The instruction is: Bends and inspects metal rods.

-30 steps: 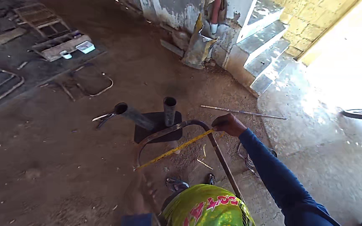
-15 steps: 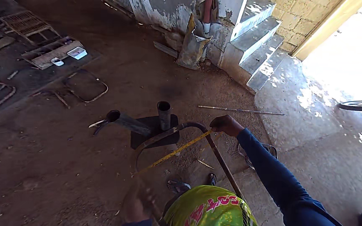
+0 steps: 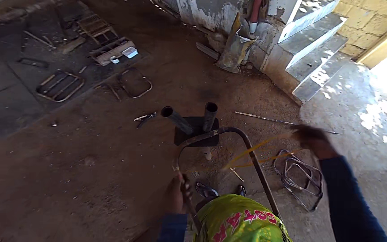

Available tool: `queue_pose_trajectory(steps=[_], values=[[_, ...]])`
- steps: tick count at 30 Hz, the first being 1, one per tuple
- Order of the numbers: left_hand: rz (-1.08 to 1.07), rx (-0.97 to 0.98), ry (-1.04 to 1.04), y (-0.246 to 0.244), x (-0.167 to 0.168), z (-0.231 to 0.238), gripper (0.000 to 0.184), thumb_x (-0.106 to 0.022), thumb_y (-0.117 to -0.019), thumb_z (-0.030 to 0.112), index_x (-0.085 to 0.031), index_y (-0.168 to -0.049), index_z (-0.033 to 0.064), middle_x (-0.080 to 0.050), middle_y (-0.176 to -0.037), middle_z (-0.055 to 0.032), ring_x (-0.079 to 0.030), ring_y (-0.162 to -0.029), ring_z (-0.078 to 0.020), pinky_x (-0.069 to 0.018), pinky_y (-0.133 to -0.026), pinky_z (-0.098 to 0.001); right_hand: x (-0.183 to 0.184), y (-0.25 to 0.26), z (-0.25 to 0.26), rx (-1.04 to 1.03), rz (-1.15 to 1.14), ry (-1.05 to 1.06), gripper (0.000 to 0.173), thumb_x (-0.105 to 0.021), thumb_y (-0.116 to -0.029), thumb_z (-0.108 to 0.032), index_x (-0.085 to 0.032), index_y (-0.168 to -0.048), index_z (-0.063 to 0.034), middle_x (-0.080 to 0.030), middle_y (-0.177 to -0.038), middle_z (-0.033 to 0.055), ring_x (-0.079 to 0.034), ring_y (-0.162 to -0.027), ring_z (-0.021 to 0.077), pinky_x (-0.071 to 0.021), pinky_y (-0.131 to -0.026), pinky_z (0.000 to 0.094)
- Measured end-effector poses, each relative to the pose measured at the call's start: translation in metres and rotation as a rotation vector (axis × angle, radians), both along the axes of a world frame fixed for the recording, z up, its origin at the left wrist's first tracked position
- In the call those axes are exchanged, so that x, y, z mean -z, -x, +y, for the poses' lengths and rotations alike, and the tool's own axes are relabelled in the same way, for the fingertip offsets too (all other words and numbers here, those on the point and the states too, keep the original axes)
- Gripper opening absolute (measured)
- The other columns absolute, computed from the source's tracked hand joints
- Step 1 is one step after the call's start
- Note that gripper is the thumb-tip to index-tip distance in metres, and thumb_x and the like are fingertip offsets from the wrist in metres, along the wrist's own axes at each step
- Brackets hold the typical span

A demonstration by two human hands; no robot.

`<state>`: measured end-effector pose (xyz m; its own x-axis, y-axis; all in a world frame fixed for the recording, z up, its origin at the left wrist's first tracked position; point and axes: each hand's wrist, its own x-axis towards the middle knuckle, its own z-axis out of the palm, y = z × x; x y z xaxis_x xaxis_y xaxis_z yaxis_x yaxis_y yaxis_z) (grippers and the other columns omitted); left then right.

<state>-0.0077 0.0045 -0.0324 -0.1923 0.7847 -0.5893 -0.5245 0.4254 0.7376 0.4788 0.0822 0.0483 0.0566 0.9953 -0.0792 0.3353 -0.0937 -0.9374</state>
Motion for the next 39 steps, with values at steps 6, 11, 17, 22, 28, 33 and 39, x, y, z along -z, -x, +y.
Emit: queue_pose_trajectory(steps=[6, 11, 17, 22, 28, 33, 39], values=[[-0.022, -0.041, 0.028, -0.001, -0.003, 0.000, 0.045, -0.037, -0.1116, 0.042, -0.058, -0.097, 0.0051, -0.047, -0.059, -0.0008, -0.042, -0.038, -0.0088, -0.0418, -0.035, -0.0237, 0.066, -0.061, -0.060, 0.613, -0.028, 0.019, 0.030, -0.053, -0.1044, -0.013, -0.060, -0.132, -0.0040, -0.066, -0.097, 0.0075, -0.063, -0.070, 0.0143, -0.0568, -0.060, 0.0344], [-0.042, 0.003, -0.026, -0.009, 0.000, -0.003, 0.047, -0.033, -0.1119, 0.044, -0.057, -0.097, 0.0061, -0.046, -0.058, -0.0001, -0.041, -0.038, -0.0087, -0.0411, -0.034, -0.0236, 0.124, 0.066, -0.104, -0.029, 0.436, 0.521, 0.061, -0.049, -0.1034, -0.054, -0.061, -0.133, -0.0024, -0.070, -0.116, 0.0185, -0.072, -0.094, 0.0320, -0.0629, -0.081, 0.0506], [0.022, 0.158, -0.320, -0.054, -0.034, -0.011, 0.052, -0.049, -0.1043, 0.054, -0.060, -0.106, 0.0032, -0.054, -0.065, -0.0026, -0.052, -0.045, -0.0105, -0.0492, -0.041, -0.0258, 0.078, 0.055, -0.107, -0.217, 0.711, 0.543, 0.046, -0.077, -0.0861, -0.057, -0.066, -0.087, -0.0129, -0.057, -0.064, -0.0002, -0.054, -0.047, 0.0110, -0.0507, -0.044, 0.0293], [0.574, 0.497, -0.468, -0.098, -0.046, -0.008, 0.098, -0.053, -0.0921, 0.075, -0.039, -0.152, -0.0012, -0.058, -0.141, -0.0144, -0.061, -0.125, -0.0221, -0.0555, -0.102, -0.0414, 0.050, 0.018, -0.147, 0.032, 0.494, 0.095, 0.027, -0.078, -0.0889, -0.042, -0.069, -0.088, -0.0167, -0.057, -0.064, -0.0043, -0.049, -0.047, 0.0053, -0.0456, -0.044, 0.0248], [-0.262, 0.561, -0.859, -0.130, -0.116, -0.019, 0.102, -0.046, -0.0879, 0.083, -0.048, -0.148, 0.0010, -0.060, -0.139, -0.0265, -0.061, -0.125, -0.0408, -0.0525, -0.105, -0.0531, 0.024, 0.045, -0.150, -0.594, -0.150, -0.294, 0.035, -0.070, -0.0895, -0.042, -0.060, -0.072, -0.0128, -0.059, -0.061, 0.0012, -0.059, -0.054, 0.0113, -0.0479, -0.048, 0.0342], [-0.546, 0.495, -0.771, -0.126, -0.143, -0.014, 0.067, -0.056, -0.0958, 0.065, -0.064, -0.126, 0.0056, -0.073, -0.093, -0.0170, -0.074, -0.082, -0.0318, -0.0635, -0.079, -0.0503, 0.024, 0.056, -0.124, -0.500, -0.747, -0.416, 0.041, -0.062, -0.0861, -0.050, -0.053, -0.062, -0.0176, -0.054, -0.056, -0.0001, -0.057, -0.048, 0.0180, -0.0438, -0.041, 0.0435], [-1.053, 0.494, -0.497, -0.066, -0.112, 0.008, 0.033, -0.057, -0.1049, 0.037, -0.061, -0.090, 0.0085, -0.058, -0.068, -0.0023, -0.063, -0.060, -0.0191, -0.0570, -0.063, -0.0388, 0.007, 0.090, -0.094, -0.480, -0.989, -0.427, 0.049, -0.052, -0.0937, -0.056, -0.051, -0.060, -0.0205, -0.052, -0.056, -0.0038, -0.057, -0.050, 0.0138, -0.0452, -0.041, 0.0385]])
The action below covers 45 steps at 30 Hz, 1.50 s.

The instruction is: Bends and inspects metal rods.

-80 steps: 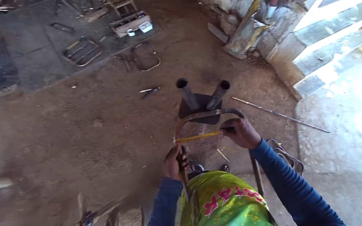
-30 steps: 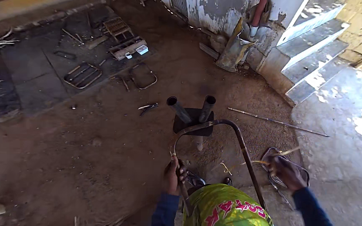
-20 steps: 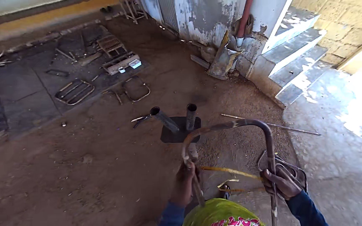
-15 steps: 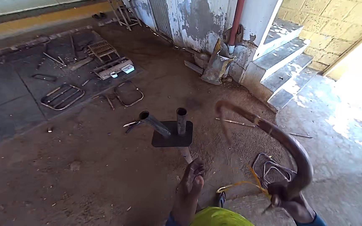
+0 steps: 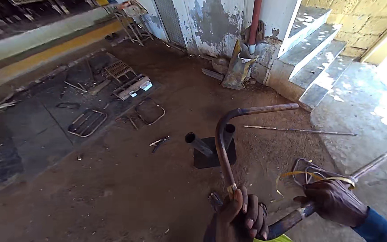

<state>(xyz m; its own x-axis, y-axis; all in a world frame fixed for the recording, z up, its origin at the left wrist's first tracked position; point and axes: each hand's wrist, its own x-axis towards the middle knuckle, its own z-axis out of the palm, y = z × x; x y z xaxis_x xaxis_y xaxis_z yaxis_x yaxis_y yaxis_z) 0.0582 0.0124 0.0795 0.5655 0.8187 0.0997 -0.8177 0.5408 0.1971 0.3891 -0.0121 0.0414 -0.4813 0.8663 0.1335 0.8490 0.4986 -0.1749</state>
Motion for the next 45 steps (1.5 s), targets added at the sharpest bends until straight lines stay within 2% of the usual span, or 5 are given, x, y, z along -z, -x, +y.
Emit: queue_pose_trajectory(steps=[13, 30, 41, 43, 45], values=[[0.176, 0.206, 0.465, 0.057, 0.089, 0.029, 0.050, -0.058, -0.1047, 0.038, -0.051, -0.061, 0.0140, -0.040, -0.048, 0.0046, -0.047, -0.039, -0.0112, -0.0476, -0.043, -0.0299, 0.044, 0.080, -0.041, 0.283, -0.249, 0.395, 0.044, -0.056, -0.0935, -0.049, -0.057, -0.064, -0.0164, -0.060, -0.063, 0.0018, -0.067, -0.062, 0.0214, -0.0542, -0.055, 0.0443], [0.301, 0.508, 0.559, 0.121, 0.083, 0.045, 0.045, -0.067, -0.0995, 0.030, -0.049, -0.060, 0.0170, -0.034, -0.048, 0.0075, -0.039, -0.037, -0.0070, -0.0396, -0.040, -0.0253, 0.047, 0.189, -0.122, 0.584, -0.153, 0.383, 0.048, -0.052, -0.0922, -0.052, -0.051, -0.058, -0.0190, -0.055, -0.057, -0.0020, -0.061, -0.053, 0.0170, -0.0480, -0.046, 0.0401], [0.133, 0.184, 0.451, 0.057, 0.096, 0.023, 0.038, -0.064, -0.1003, 0.025, -0.056, -0.065, 0.0126, -0.046, -0.049, 0.0030, -0.053, -0.044, -0.0131, -0.0562, -0.062, -0.0369, 0.046, 0.078, -0.052, 0.271, -0.188, 0.292, 0.039, -0.057, -0.0893, -0.048, -0.055, -0.062, -0.0199, -0.057, -0.061, -0.0032, -0.062, -0.059, 0.0158, -0.0501, -0.052, 0.0381], [0.091, 0.163, 0.365, 0.051, 0.084, 0.023, 0.033, -0.066, -0.0982, 0.025, -0.059, -0.068, 0.0138, -0.049, -0.052, 0.0035, -0.054, -0.048, -0.0129, -0.0552, -0.066, -0.0369, 0.023, 0.069, -0.039, 0.254, -0.079, 0.435, 0.034, -0.066, -0.0832, -0.057, -0.065, -0.080, -0.0229, -0.065, -0.079, -0.0033, -0.066, -0.073, 0.0175, -0.0531, -0.061, 0.0413], [0.065, 0.154, 0.274, 0.049, 0.070, 0.024, 0.029, -0.067, -0.0970, 0.025, -0.062, -0.070, 0.0150, -0.050, -0.054, 0.0043, -0.053, -0.049, -0.0117, -0.0508, -0.060, -0.0327, -0.017, 0.065, -0.010, 0.294, 0.164, 0.633, 0.070, -0.075, -0.0773, -0.072, -0.069, -0.126, -0.0217, -0.070, -0.120, 0.0035, -0.068, -0.106, 0.0224, -0.0582, -0.085, 0.0482]])
